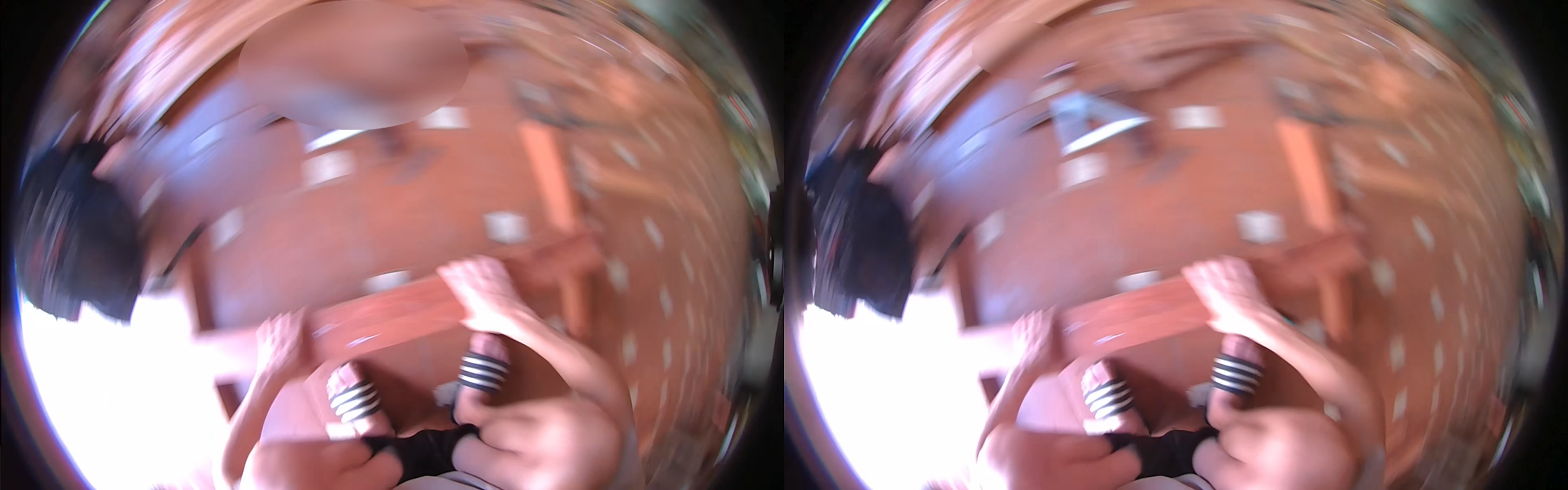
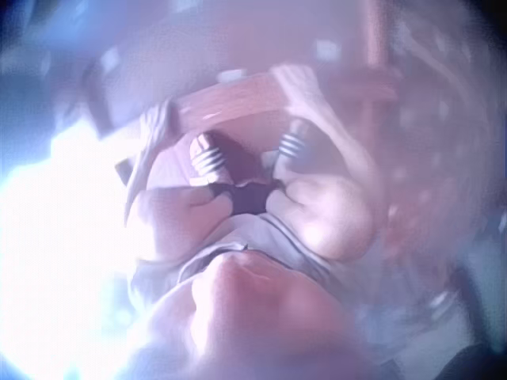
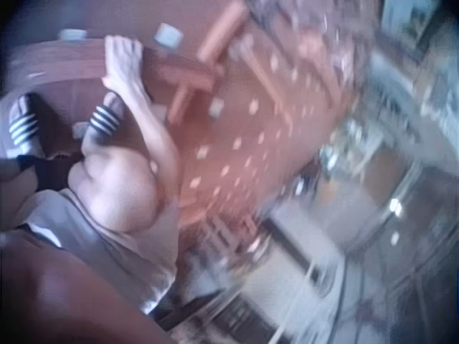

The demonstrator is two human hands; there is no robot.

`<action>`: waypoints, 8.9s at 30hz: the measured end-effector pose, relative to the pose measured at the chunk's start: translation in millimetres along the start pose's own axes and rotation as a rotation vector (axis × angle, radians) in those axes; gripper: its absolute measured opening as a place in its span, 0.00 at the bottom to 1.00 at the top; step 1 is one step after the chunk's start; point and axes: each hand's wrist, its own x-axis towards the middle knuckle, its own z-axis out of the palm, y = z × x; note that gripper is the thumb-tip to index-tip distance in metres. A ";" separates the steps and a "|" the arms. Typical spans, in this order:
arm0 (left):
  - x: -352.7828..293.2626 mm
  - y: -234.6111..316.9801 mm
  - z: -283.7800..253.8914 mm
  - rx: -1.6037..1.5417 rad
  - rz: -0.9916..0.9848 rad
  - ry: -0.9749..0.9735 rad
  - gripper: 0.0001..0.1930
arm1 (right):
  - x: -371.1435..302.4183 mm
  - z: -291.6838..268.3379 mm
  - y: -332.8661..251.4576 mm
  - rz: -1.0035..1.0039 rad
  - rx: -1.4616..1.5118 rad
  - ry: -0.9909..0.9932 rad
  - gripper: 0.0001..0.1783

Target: The person sits on the floor and marks wooden planks with a white marker, then uses a tape measure and pencil to measure and mark additional points. They also use a square ruler to draw straight lines on the wood.

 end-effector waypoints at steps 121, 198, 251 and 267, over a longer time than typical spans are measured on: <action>345.6 -38.7 -13.4 -0.493 -0.265 0.578 0.29 | -23.9 -148.0 123.5 0.539 1.323 0.181 0.27; -27.9 -136.2 155.2 -1.002 -1.285 1.273 0.22 | -203.2 -64.6 352.2 0.233 0.346 0.139 0.07; 43.8 484.7 -116.4 -1.777 1.467 -0.815 0.15 | -203.0 -59.0 327.4 0.200 0.360 0.261 0.09; 111.7 398.3 -97.7 -0.941 0.297 0.192 0.17 | -203.8 -58.6 326.2 0.218 0.363 0.251 0.07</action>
